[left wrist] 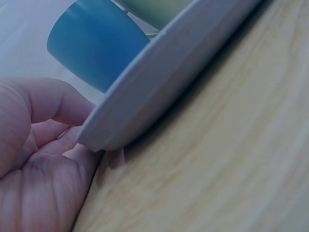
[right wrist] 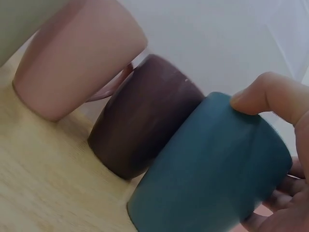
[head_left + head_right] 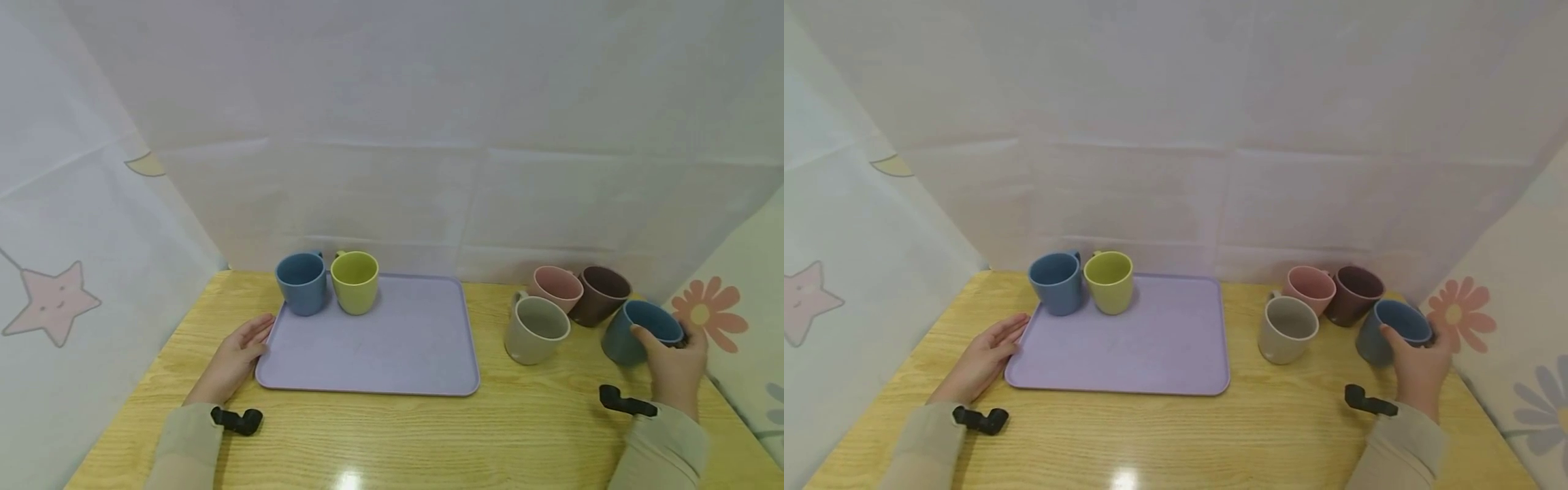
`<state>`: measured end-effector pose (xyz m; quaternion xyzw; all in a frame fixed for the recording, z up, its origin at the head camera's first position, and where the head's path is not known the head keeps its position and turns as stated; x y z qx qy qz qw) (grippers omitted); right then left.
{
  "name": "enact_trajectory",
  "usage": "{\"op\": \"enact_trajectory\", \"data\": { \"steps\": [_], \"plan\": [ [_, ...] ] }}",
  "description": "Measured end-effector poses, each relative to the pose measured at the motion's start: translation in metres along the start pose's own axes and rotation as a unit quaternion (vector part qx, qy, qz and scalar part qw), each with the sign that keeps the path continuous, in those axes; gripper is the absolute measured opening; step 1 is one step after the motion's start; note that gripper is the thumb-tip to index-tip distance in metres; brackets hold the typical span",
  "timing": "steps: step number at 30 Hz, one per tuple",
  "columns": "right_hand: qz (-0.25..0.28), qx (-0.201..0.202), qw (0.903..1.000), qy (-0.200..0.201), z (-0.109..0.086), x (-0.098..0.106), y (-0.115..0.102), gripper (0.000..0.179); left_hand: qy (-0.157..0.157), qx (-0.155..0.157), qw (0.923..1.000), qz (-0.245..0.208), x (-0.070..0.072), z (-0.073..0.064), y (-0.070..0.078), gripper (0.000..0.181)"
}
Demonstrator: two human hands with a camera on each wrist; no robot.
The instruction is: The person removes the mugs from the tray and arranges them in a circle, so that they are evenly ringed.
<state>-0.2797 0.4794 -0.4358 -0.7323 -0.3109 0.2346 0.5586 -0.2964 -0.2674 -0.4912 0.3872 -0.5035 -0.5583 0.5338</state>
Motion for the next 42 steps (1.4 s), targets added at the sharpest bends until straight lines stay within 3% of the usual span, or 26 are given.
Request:
{"op": "enact_trajectory", "data": {
  "steps": [6, 13, 16, 20, 23, 26, 34, 40, 42],
  "plan": [
    [-0.006, -0.009, 0.9999, -0.002, -0.001, -0.001, 0.001, 0.081, -0.002, -0.003, 1.0, -0.008, 0.0, 0.0, 0.002, 0.065],
    [-0.09, -0.019, 0.9957, -0.013, -0.006, -0.006, -0.006, 0.091, -0.001, -0.001, 1.0, -0.005, -0.001, -0.001, 0.003, 0.065],
    [-0.051, -0.017, 0.9985, 0.006, -0.012, -0.001, -0.013, 0.09, -0.002, -0.001, 1.0, -0.006, 0.0, -0.001, 0.002, 0.065],
    [0.004, 0.036, 0.9967, 0.073, -0.029, 0.011, -0.028, 0.072, -0.003, -0.004, 1.0, -0.008, 0.0, -0.001, 0.003, 0.065],
    [0.002, 0.088, 0.9898, 0.112, -0.043, 0.013, -0.046, 0.054, -0.002, -0.006, 1.0, -0.006, 0.001, -0.002, 0.004, 0.065],
    [0.0, 0.129, 0.9846, 0.118, -0.053, 0.007, -0.064, 0.042, -0.002, -0.006, 1.0, -0.003, 0.001, -0.002, 0.004, 0.065],
    [-0.019, 0.205, 0.9753, 0.081, -0.089, -0.028, -0.092, 0.031, -0.001, -0.004, 1.0, -0.008, 0.001, -0.002, 0.002, 0.065],
    [-0.023, 0.233, 0.9721, 0.009, -0.111, -0.06, -0.098, 0.029, 0.0, -0.005, 1.0, -0.006, 0.001, -0.001, 0.001, 0.065],
    [-0.017, 0.224, 0.974, -0.031, -0.119, -0.071, -0.099, 0.029, 0.0, -0.007, 1.0, -0.005, 0.001, 0.0, 0.001, 0.065]
  ]
}}
Point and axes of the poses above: each hand's wrist, its own z-axis towards the middle knuckle, its own x-axis out of the back of the hand, y = z × x, the point moved 8 cm from there along z, towards the middle knuckle, and after that the axes turned 14 degrees about -x, right-handed, at the moved point
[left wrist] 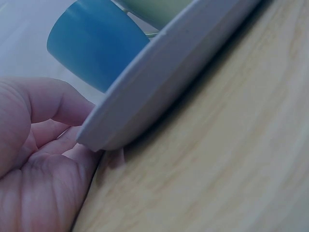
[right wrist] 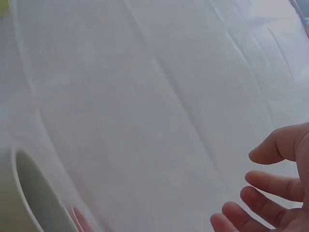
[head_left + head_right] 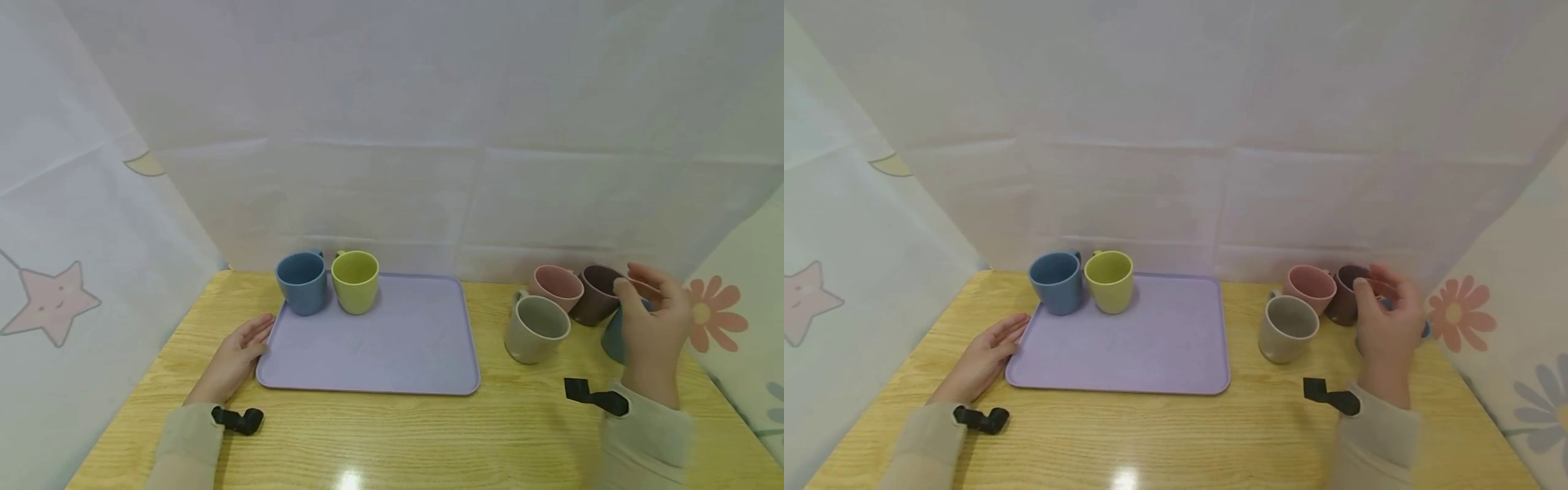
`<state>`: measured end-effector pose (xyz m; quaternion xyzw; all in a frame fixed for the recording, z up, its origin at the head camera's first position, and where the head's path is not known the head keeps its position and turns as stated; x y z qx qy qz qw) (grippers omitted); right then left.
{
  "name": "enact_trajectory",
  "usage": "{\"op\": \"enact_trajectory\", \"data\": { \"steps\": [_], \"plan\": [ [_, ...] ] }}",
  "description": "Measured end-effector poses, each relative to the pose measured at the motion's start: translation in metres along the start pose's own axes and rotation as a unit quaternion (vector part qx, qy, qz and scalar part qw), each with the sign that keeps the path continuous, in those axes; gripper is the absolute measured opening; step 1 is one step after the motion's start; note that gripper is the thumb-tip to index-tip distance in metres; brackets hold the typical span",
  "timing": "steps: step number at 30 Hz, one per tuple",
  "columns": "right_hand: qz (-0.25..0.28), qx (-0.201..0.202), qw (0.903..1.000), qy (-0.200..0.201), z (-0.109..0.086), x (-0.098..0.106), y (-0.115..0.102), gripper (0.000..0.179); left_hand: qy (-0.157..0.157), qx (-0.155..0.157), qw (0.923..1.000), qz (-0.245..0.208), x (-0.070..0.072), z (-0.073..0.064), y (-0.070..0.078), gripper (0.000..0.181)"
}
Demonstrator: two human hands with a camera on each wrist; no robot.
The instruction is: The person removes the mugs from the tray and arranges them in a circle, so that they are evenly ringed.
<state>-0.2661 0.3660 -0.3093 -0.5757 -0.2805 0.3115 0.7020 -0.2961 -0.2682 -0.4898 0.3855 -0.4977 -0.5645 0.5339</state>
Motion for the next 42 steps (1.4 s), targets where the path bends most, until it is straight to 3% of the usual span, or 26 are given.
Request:
{"op": "enact_trajectory", "data": {
  "steps": [3, 6, 10, 15, 23, 34, 42],
  "plan": [
    [0.064, -0.018, 0.9939, -0.088, -0.012, -0.023, -0.005, 0.028, 0.0, -0.003, 1.0, 0.003, 0.0, 0.001, 0.0, 0.065],
    [0.125, -0.056, 0.9712, -0.195, -0.028, -0.048, -0.007, 0.029, -0.002, -0.003, 1.0, 0.003, 0.0, 0.001, 0.001, 0.064],
    [0.07, -0.032, 0.958, -0.276, -0.049, -0.077, -0.013, 0.031, -0.004, -0.002, 1.0, -0.002, -0.001, 0.0, 0.0, 0.065],
    [0.004, -0.003, 0.9527, -0.304, -0.067, -0.105, -0.011, 0.032, -0.001, -0.003, 1.0, -0.009, -0.001, 0.0, 0.0, 0.065],
    [-0.049, 0.009, 0.9411, -0.334, -0.089, -0.142, 0.003, 0.034, 0.0, -0.004, 1.0, -0.001, 0.0, 0.0, 0.001, 0.066],
    [-0.037, -0.013, 0.9017, -0.431, -0.135, -0.19, 0.021, 0.039, -0.002, -0.004, 1.0, -0.001, -0.004, -0.001, -0.001, 0.065],
    [-0.062, -0.02, 0.8847, -0.462, -0.14, -0.239, 0.033, 0.048, 0.003, -0.011, 0.9999, -0.011, -0.002, -0.003, 0.001, 0.066]
  ]
}}
Point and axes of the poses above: each hand's wrist, its own z-axis towards the middle knuckle, its own x-axis out of the back of the hand, y = z × x, the point moved 8 cm from there along z, towards the middle knuckle, and after that the axes turned 14 degrees about -x, right-handed, at the moved point
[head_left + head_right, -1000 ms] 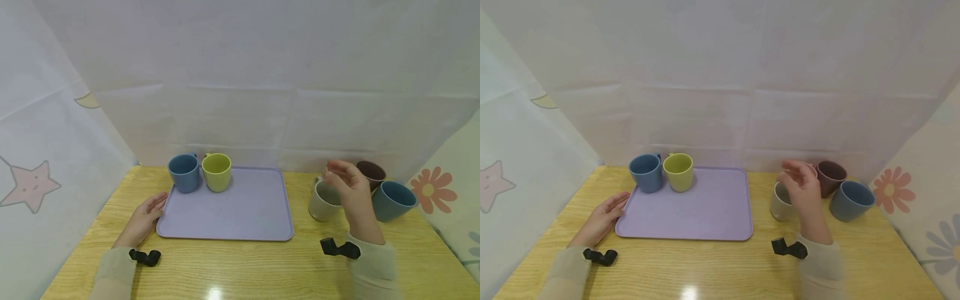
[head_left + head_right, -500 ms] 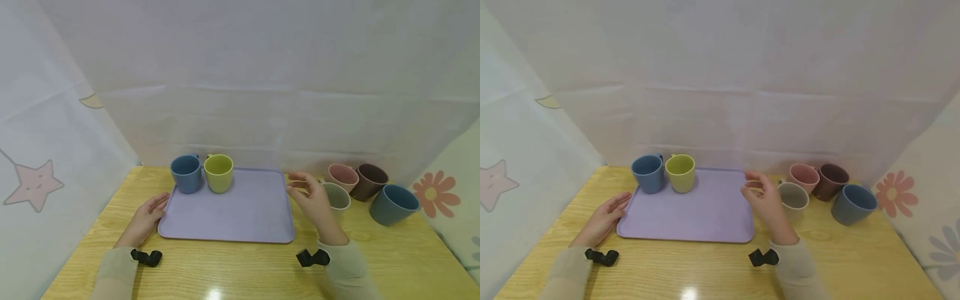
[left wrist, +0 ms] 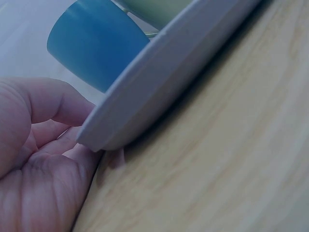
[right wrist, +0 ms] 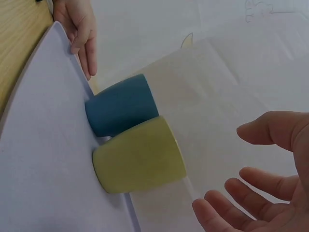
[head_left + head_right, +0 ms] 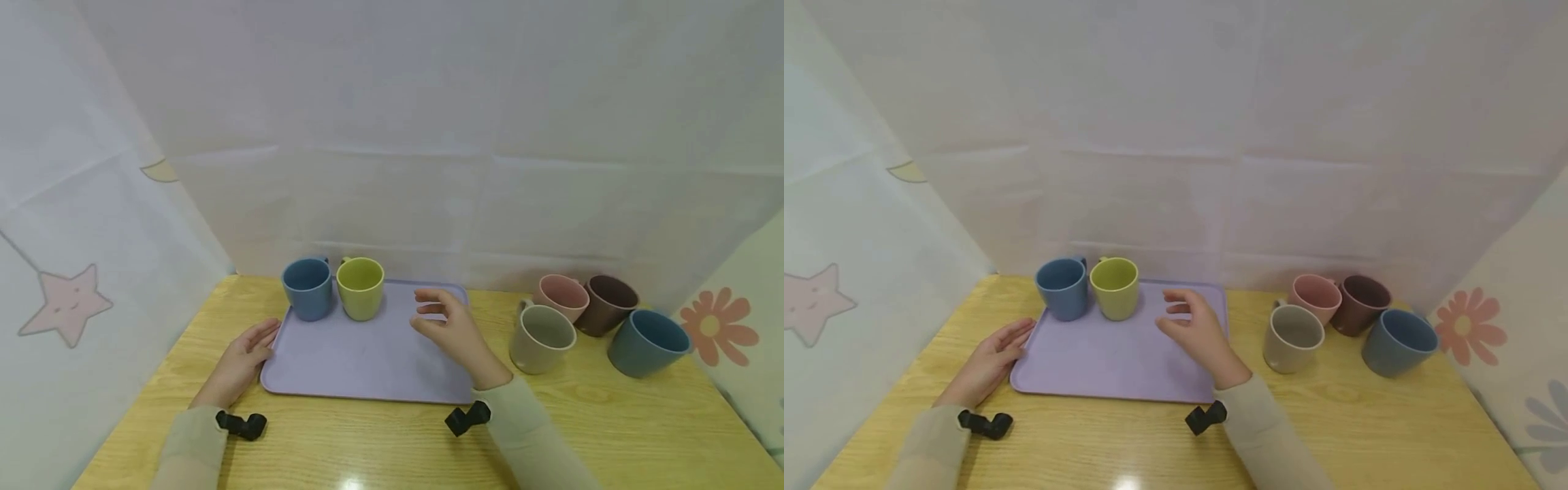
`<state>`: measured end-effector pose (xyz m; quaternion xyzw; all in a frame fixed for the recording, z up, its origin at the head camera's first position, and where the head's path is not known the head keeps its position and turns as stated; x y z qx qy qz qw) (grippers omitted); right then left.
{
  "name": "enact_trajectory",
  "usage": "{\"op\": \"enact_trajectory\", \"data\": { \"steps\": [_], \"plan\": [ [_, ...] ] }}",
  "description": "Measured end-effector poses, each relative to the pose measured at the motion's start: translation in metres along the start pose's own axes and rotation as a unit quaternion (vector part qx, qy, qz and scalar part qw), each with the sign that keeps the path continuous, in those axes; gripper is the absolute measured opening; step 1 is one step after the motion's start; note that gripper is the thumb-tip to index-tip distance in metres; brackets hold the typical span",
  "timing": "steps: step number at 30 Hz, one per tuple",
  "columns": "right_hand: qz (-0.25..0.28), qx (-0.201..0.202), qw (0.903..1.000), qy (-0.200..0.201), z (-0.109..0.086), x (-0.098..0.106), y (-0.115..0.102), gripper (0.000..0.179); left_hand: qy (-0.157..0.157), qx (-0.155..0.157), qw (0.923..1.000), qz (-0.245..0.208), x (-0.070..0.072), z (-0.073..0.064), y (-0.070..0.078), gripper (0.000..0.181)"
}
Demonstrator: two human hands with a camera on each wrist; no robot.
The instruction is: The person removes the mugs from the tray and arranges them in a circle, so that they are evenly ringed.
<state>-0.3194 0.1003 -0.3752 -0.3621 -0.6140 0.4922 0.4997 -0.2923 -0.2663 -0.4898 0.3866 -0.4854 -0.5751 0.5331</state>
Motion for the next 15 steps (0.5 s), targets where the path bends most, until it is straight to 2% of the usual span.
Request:
{"op": "enact_trajectory", "data": {
  "steps": [6, 10, 15],
  "plan": [
    [-0.016, -0.016, 0.9997, 0.01, 0.033, -0.015, 0.002, 0.062, 0.002, 0.003, 1.0, -0.001, 0.002, -0.001, -0.001, 0.066],
    [-0.042, -0.025, 0.9988, -0.001, 0.053, -0.028, 0.001, 0.077, 0.003, 0.004, 1.0, -0.003, 0.003, 0.0, -0.001, 0.066],
    [-0.041, -0.042, 0.9982, -0.009, 0.075, -0.042, 0.004, 0.089, 0.002, 0.004, 1.0, -0.006, 0.001, 0.001, -0.002, 0.065]
  ]
}}
Point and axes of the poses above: each hand's wrist, its own z-axis towards the middle knuckle, its own x-axis out of the back of the hand, y = z × x, the point moved 8 cm from there along z, towards the middle knuckle, and after that the axes turned 14 degrees about -x, right-handed, at the moved point
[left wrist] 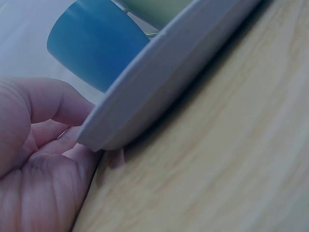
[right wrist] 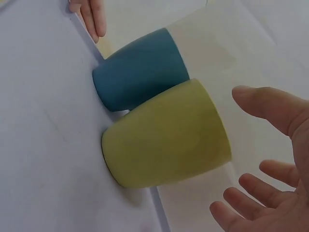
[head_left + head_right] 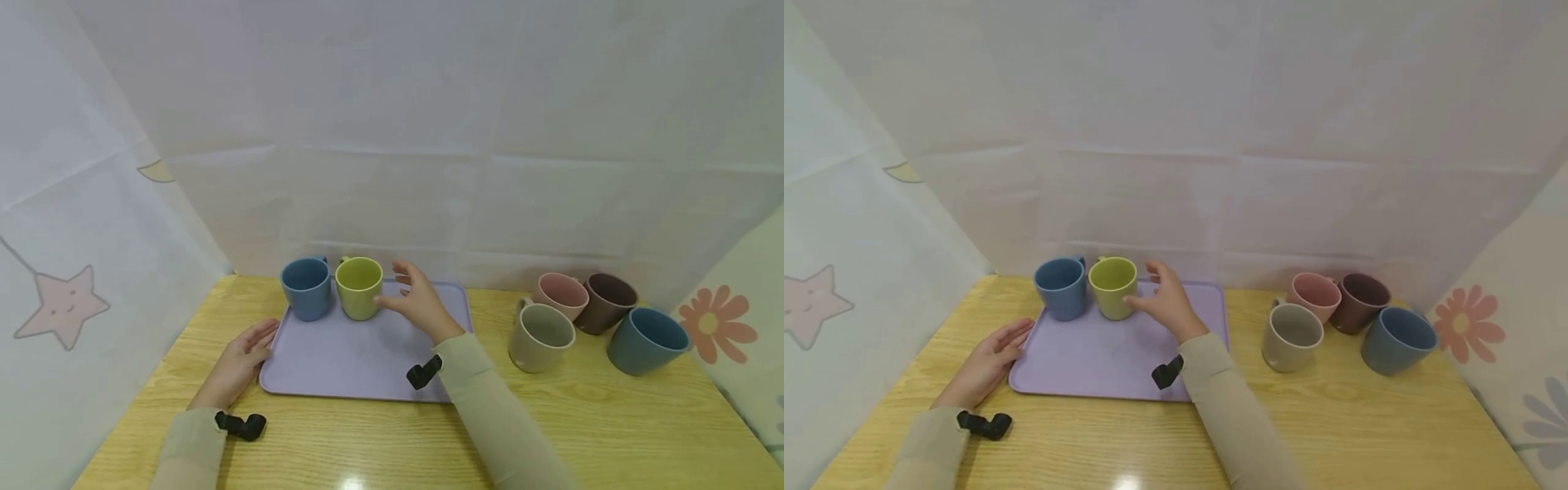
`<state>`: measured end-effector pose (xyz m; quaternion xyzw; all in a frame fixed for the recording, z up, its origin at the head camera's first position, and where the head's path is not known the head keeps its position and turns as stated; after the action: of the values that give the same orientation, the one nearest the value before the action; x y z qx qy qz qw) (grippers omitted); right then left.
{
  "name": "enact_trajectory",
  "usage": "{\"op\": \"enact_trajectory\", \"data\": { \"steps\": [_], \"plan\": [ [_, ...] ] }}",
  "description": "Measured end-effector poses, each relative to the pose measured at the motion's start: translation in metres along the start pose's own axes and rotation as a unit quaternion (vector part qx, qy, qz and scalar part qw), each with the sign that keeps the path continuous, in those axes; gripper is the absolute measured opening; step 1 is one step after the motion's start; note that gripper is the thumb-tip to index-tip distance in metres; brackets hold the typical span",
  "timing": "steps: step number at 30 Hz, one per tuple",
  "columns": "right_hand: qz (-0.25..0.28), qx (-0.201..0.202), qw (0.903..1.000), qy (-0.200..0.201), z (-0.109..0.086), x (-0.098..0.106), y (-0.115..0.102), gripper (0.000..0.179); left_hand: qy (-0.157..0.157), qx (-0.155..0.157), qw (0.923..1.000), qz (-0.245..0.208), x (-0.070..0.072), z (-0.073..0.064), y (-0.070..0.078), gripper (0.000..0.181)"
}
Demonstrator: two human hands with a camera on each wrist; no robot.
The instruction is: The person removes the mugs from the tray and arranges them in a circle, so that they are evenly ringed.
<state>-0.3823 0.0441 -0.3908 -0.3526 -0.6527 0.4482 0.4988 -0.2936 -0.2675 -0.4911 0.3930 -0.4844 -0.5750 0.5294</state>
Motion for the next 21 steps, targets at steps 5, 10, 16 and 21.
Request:
{"op": "enact_trajectory", "data": {
  "steps": [5, 10, 16, 21],
  "plan": [
    [-0.028, -0.022, 0.9993, 0.012, 0.018, -0.013, 0.003, 0.102, -0.002, 0.0, 1.0, -0.007, -0.001, -0.002, -0.003, 0.064],
    [-0.02, -0.044, 0.9988, 0.008, 0.029, -0.025, 0.007, 0.103, 0.001, -0.002, 1.0, -0.001, -0.002, -0.002, -0.005, 0.064],
    [0.005, -0.043, 0.9987, 0.027, 0.037, -0.038, 0.006, 0.097, 0.005, -0.003, 0.9999, 0.012, 0.0, 0.001, -0.002, 0.064],
    [-0.017, -0.029, 0.9979, 0.056, 0.044, -0.047, 0.004, 0.101, 0.001, 0.001, 1.0, 0.008, 0.001, 0.001, -0.001, 0.064]
  ]
}}
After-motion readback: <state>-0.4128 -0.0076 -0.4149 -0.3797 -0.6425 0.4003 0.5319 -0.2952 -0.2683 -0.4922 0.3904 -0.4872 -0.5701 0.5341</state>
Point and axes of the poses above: each hand's wrist, its own z-axis towards the middle knuckle, its own x-axis out of the back of the hand, y = z × x, the point moved 8 cm from there along z, towards the middle knuckle, and after that the axes turned 14 degrees about -x, right-handed, at the moved point
